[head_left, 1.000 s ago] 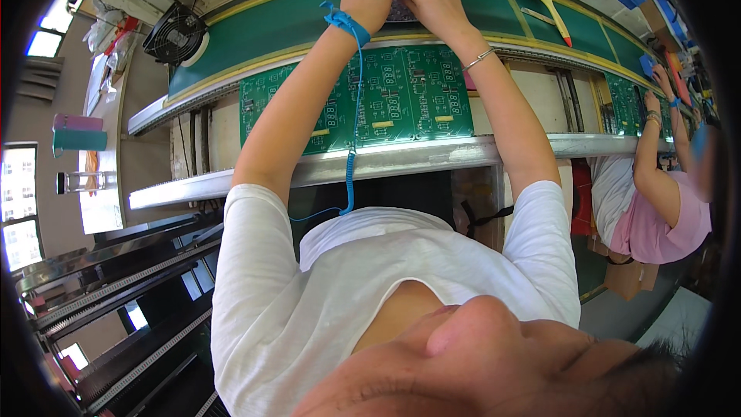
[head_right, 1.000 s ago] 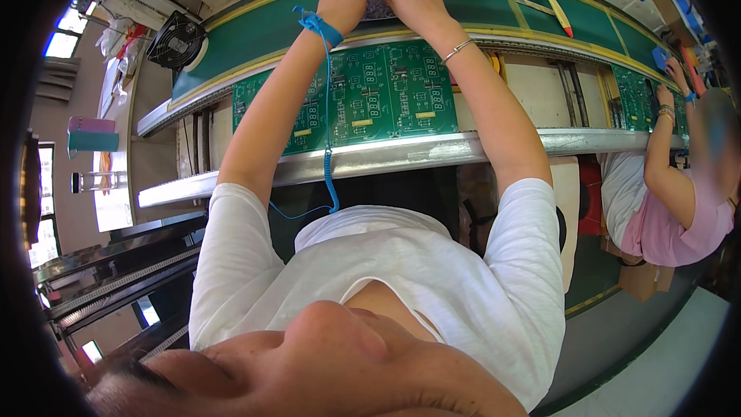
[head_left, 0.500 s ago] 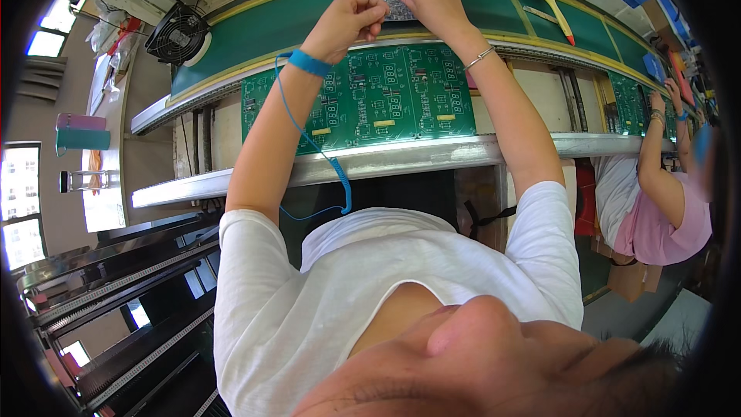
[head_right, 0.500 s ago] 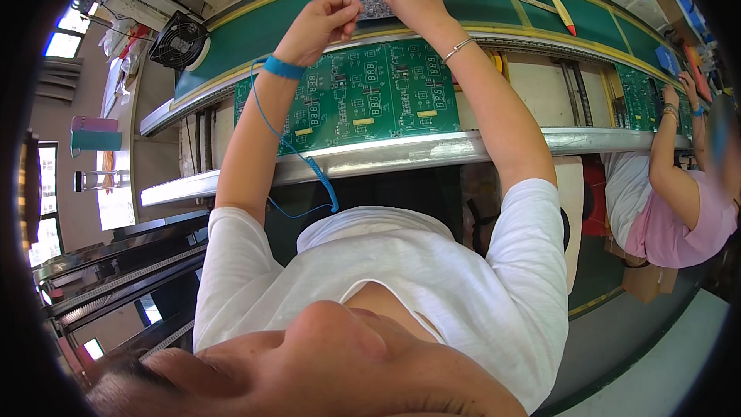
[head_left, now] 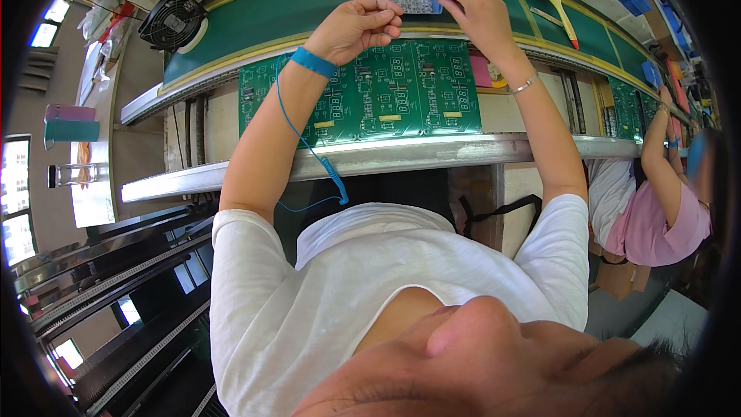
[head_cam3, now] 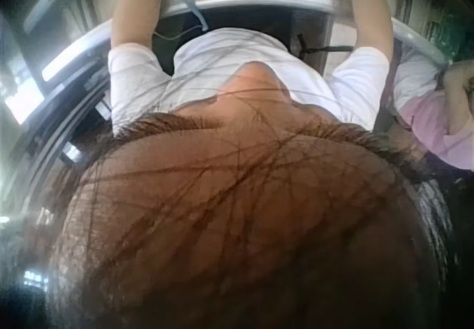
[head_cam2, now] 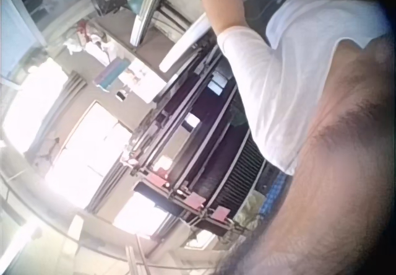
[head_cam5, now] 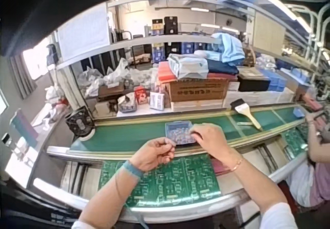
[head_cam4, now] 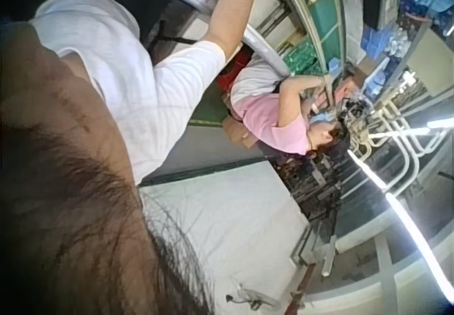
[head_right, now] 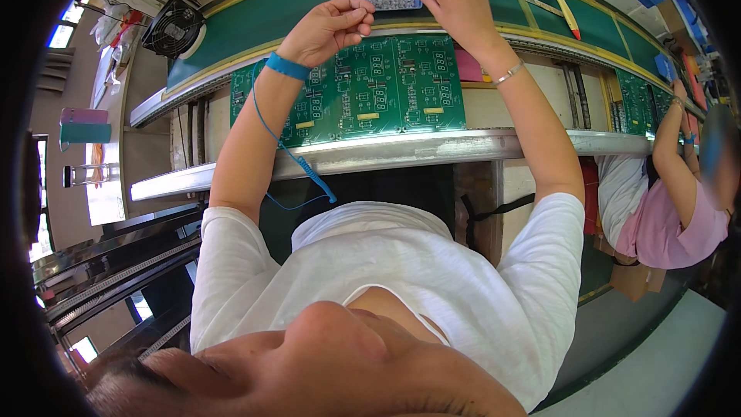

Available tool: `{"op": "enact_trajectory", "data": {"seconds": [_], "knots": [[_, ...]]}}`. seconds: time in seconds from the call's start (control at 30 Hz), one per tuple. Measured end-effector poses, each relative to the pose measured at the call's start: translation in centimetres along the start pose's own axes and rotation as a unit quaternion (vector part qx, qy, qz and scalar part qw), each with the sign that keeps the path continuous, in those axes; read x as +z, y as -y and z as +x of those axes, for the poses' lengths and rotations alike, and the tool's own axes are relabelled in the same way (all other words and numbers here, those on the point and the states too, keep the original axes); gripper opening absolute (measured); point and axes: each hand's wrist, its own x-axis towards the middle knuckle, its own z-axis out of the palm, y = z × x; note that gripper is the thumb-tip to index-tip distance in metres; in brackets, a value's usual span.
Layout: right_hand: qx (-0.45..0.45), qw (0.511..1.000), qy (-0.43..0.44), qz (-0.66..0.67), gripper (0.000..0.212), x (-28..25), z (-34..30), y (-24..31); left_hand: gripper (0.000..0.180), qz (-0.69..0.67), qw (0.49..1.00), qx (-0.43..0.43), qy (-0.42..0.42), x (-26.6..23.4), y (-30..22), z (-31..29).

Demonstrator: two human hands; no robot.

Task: Placing small electronic components into a printed circuit board on an assembly line.

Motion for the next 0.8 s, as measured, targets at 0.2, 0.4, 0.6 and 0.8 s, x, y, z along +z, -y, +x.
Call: {"op": "enact_trajectory", "data": {"seconds": [0.2, 0.4, 0.6, 0.8], "knots": [[0.032, 0.999, -0.019, 0.030, 0.014, 0.0, -3.5, 0.0, 0.017, 0.051, 0.998, 0.000, -0.032, 0.6, 0.6, 0.2], [0.109, 0.975, 0.009, 0.193, 0.016, 0.1, -3.7, 0.4, 0.019, 0.150, 0.987, -0.001, -0.058, 1.4, 1.4, 0.3], [0.158, 0.959, 0.032, 0.233, 0.013, -0.5, -3.7, -0.6, 0.014, 0.482, 0.862, 0.104, -0.116, 1.1, 3.5, 0.7], [0.163, 0.957, 0.051, 0.237, 0.013, -0.8, -3.9, -0.6, 0.013, 0.621, 0.750, 0.185, -0.136, 1.8, 4.3, 0.6]]}}
